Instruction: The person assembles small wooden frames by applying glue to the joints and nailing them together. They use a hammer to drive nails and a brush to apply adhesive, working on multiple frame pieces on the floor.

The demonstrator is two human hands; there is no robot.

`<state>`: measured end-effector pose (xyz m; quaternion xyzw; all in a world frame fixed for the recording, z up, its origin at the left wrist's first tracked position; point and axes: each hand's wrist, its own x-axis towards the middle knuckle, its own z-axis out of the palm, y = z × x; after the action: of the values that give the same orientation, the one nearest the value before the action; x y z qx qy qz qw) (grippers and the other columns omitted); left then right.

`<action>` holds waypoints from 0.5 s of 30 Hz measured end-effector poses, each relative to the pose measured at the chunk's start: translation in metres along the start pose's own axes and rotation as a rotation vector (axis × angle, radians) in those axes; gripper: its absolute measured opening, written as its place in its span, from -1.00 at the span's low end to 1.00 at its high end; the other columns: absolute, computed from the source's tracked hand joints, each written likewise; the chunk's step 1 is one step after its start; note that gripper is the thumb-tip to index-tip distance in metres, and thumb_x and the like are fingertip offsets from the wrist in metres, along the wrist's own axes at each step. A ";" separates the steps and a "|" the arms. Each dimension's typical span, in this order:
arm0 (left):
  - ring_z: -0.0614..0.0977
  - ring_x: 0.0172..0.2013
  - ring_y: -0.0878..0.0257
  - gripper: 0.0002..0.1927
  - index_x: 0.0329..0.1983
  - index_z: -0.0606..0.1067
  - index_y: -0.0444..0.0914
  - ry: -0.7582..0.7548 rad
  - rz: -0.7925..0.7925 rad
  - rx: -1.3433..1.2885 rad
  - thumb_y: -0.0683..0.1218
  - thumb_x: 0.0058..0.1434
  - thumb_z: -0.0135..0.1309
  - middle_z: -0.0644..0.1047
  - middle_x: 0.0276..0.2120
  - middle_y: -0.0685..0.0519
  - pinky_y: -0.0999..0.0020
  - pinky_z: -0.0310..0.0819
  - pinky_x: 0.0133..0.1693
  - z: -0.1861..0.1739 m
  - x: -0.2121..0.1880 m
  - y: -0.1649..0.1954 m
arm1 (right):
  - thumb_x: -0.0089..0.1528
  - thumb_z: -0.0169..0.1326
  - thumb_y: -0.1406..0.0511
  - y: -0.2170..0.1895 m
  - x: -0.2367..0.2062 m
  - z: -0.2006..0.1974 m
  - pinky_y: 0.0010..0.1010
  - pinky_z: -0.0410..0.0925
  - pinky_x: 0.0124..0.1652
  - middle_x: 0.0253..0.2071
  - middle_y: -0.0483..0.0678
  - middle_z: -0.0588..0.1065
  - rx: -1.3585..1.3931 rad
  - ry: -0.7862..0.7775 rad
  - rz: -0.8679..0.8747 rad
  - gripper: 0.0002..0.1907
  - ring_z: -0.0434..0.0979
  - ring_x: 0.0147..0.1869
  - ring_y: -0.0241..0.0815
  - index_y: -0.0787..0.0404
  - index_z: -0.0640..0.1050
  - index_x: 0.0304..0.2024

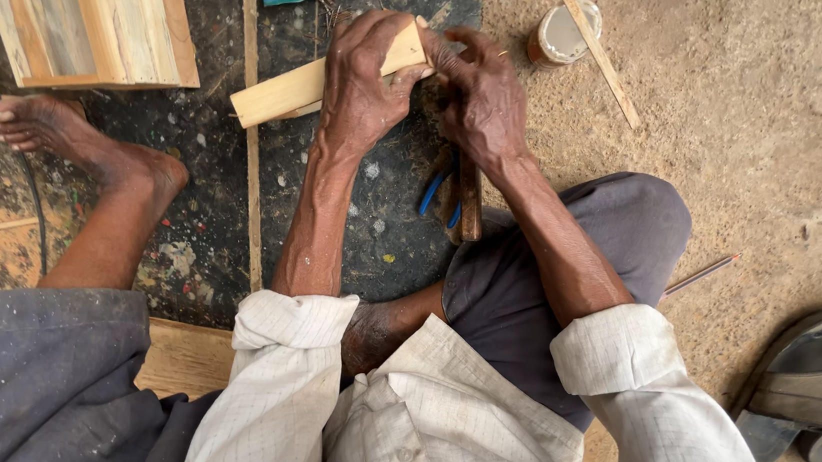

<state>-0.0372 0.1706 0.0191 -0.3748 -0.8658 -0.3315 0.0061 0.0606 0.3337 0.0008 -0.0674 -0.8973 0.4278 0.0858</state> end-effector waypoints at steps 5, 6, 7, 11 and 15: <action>0.62 0.02 0.04 -0.42 0.15 0.51 -0.37 0.010 0.040 0.016 -0.13 0.10 0.47 0.60 0.02 -0.13 0.07 0.39 0.14 0.000 0.001 0.001 | 0.22 0.16 0.51 0.005 0.011 0.002 -0.27 0.59 -0.02 0.26 0.19 0.46 0.128 0.068 -0.112 -0.32 0.61 0.12 0.04 0.12 0.42 0.40; 0.62 0.02 0.05 -0.43 0.15 0.52 -0.36 0.011 0.039 0.007 -0.13 0.11 0.47 0.60 0.02 -0.12 0.07 0.39 0.14 0.001 0.001 0.001 | 0.22 0.13 0.53 0.006 0.014 0.006 -0.27 0.60 -0.02 0.26 0.19 0.47 0.194 0.070 -0.145 -0.33 0.60 0.13 0.05 0.12 0.42 0.40; 0.62 0.01 0.06 -0.43 0.16 0.52 -0.35 0.011 0.039 -0.003 -0.13 0.12 0.47 0.60 0.02 -0.11 0.06 0.39 0.15 0.002 0.001 0.001 | 0.23 0.11 0.55 0.007 0.016 0.010 -0.28 0.62 -0.02 0.25 0.19 0.48 0.260 0.074 -0.174 -0.33 0.60 0.13 0.06 0.13 0.42 0.39; 0.58 0.03 0.05 -0.43 0.17 0.51 -0.34 0.028 0.043 0.000 -0.16 0.11 0.46 0.59 0.04 -0.11 0.07 0.39 0.14 0.006 -0.002 0.000 | 0.25 0.06 0.57 0.018 0.018 0.020 -0.36 0.62 -0.21 0.10 0.10 0.59 0.286 0.054 -0.143 -0.44 0.69 -0.12 -0.12 0.15 0.50 0.29; 0.58 0.02 0.07 -0.45 0.16 0.52 -0.30 0.023 0.018 -0.007 -0.17 0.12 0.45 0.59 0.04 -0.07 0.12 0.42 0.13 0.010 -0.003 0.000 | 0.25 0.10 0.57 0.028 0.016 0.028 -0.37 0.54 -0.32 -0.20 0.03 0.63 0.232 0.100 -0.134 -0.55 0.65 -0.28 -0.21 0.19 0.59 0.17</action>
<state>-0.0329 0.1746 0.0101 -0.3788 -0.8611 -0.3387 0.0176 0.0400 0.3337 -0.0368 -0.0181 -0.8388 0.5180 0.1663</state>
